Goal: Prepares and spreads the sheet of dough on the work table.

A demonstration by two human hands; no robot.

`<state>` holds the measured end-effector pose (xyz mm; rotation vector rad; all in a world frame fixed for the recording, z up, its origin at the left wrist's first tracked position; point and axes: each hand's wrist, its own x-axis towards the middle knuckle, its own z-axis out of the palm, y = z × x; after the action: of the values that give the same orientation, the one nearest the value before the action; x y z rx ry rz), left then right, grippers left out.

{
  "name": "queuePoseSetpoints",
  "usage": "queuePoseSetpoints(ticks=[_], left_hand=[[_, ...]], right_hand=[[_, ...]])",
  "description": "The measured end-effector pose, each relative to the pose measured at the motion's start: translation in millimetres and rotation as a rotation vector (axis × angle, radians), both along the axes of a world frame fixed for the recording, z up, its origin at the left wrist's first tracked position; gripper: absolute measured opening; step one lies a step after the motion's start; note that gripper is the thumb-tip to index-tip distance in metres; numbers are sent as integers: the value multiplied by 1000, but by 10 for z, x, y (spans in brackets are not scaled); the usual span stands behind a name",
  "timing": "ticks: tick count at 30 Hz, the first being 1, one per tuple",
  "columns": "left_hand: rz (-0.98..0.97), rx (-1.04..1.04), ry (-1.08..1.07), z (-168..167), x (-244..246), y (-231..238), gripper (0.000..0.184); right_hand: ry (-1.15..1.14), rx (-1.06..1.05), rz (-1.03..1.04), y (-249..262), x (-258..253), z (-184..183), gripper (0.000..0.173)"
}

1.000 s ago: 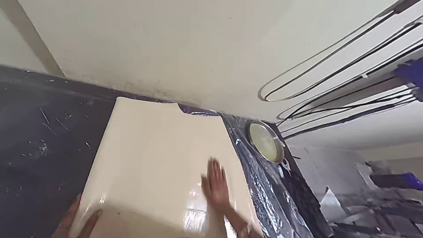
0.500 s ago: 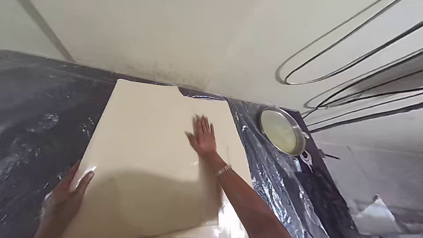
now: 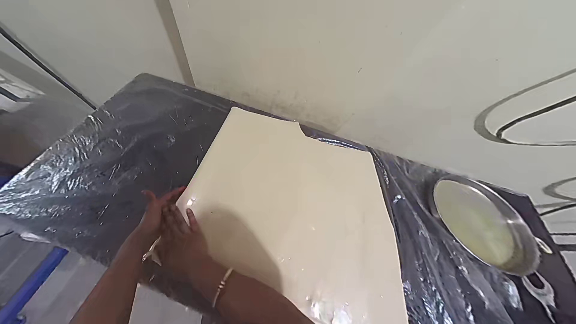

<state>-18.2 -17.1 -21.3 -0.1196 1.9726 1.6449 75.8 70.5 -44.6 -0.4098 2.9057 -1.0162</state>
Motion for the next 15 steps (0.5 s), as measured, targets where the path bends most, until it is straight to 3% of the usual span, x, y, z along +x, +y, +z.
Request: queuePoseSetpoints(ticks=[1, 4, 6, 9, 11, 15], left_hand=[[-6, -34, 25, -6, 32, -8, 98], [-41, -238, 209, -11, 155, 80, 50], [-76, -372, 339, -75, 194, 126, 44], [-133, -518, 421, -142, 246, 157, 49], [-111, -529, 476, -196, 249, 174, 48], [-114, -552, 509, -175, 293, 175, 46]], right_hand=[[3, -10, -24, 141, 123, -25, 57], [7, 182, -257, 963, 804, -1, 74], [-94, 371, -393, 1417, 1308, 105, 90], [-326, 486, -463, 1542, 1592, 289, 103], [-325, 485, -520, 1563, 1098, 256, 107], [-297, 483, -676, 2011, -788, 82, 107]])
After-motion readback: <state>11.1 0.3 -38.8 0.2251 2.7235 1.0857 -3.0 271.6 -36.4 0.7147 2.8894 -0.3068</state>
